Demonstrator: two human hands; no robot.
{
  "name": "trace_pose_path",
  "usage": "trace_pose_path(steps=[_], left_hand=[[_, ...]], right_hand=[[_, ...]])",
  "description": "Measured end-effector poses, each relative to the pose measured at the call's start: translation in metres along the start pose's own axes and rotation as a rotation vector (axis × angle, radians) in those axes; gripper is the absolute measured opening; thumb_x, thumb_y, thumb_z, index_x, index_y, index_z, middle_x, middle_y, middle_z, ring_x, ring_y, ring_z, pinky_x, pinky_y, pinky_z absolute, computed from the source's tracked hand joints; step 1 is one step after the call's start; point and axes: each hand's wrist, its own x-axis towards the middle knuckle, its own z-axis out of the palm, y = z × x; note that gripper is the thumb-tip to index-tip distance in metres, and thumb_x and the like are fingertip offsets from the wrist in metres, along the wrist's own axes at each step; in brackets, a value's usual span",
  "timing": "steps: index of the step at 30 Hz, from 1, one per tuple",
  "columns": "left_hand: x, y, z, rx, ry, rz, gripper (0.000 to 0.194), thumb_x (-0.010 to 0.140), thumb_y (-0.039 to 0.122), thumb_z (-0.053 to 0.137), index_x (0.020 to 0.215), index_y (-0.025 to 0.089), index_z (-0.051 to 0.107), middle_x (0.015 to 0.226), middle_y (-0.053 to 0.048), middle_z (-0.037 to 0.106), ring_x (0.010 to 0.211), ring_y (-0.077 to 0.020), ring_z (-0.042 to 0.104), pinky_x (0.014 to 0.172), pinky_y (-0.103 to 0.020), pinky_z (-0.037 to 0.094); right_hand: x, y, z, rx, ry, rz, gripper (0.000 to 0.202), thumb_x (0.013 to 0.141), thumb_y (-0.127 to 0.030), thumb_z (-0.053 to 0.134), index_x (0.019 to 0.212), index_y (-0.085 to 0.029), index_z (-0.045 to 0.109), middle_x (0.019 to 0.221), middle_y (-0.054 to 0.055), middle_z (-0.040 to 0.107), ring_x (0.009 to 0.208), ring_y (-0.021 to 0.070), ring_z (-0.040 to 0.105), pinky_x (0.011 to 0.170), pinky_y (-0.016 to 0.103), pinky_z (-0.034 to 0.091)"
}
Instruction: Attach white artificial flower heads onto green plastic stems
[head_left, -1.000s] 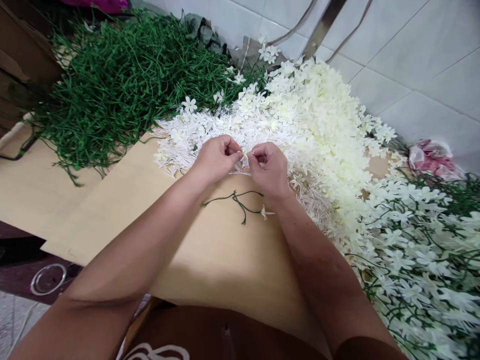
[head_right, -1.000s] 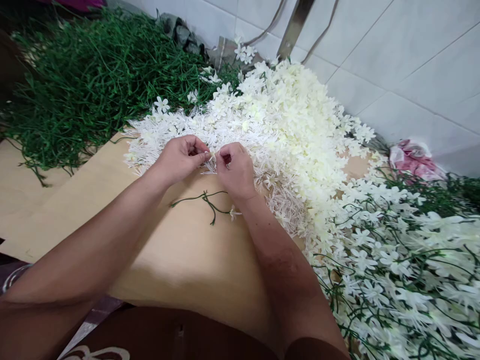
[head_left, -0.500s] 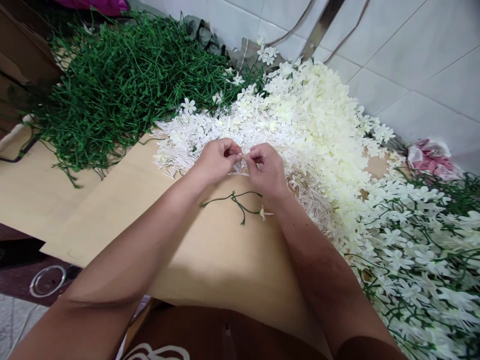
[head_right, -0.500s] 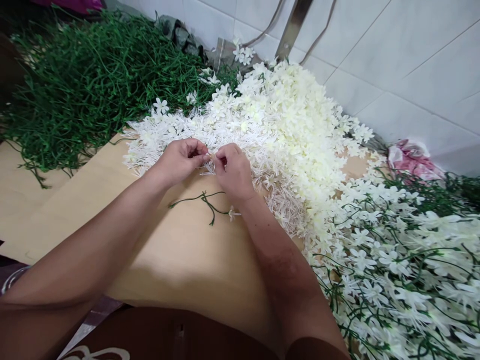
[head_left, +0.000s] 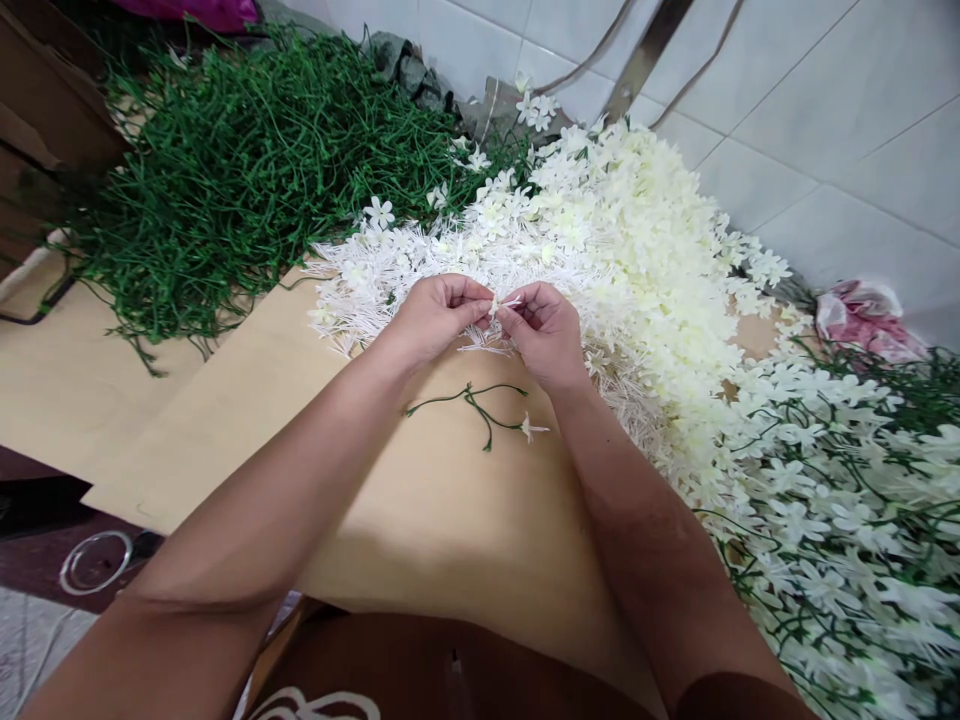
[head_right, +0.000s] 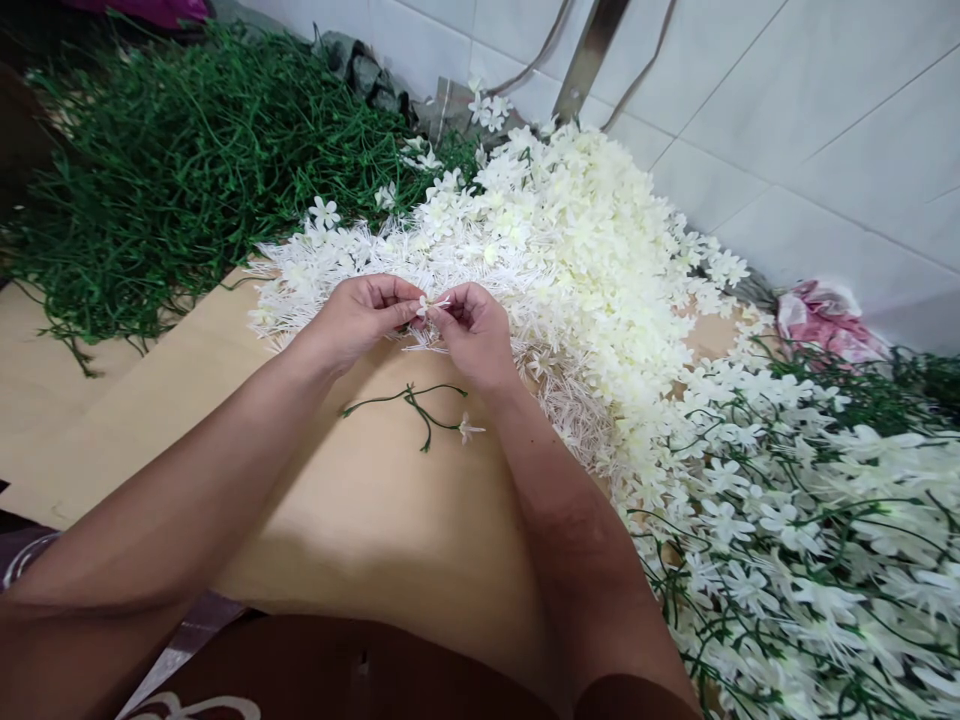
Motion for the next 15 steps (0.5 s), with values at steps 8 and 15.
trace_pose_path(steps=[8, 15], left_hand=[[-0.002, 0.005, -0.008, 0.058, -0.104, 0.011, 0.002, 0.073, 0.012, 0.066, 0.071, 0.012, 0.064, 0.062, 0.000, 0.065, 0.060, -0.0097, 0.061, 0.067, -0.025, 0.050], [-0.001, 0.005, -0.007, 0.046, -0.143, -0.031, 0.012, 0.077, 0.021, 0.069, 0.069, 0.013, 0.062, 0.060, 0.000, 0.064, 0.061, -0.0108, 0.063, 0.069, -0.026, 0.050]], right_hand=[[-0.002, -0.010, 0.000, -0.032, -0.019, -0.029, 0.036, 0.071, -0.052, 0.075, 0.075, -0.021, 0.055, 0.070, -0.003, 0.057, 0.063, 0.0102, 0.059, 0.062, 0.028, 0.051], [0.000, -0.012, -0.001, 0.043, -0.022, -0.043, 0.048, 0.063, -0.062, 0.076, 0.085, -0.024, 0.055, 0.077, -0.003, 0.060, 0.065, 0.0100, 0.061, 0.062, 0.027, 0.054]])
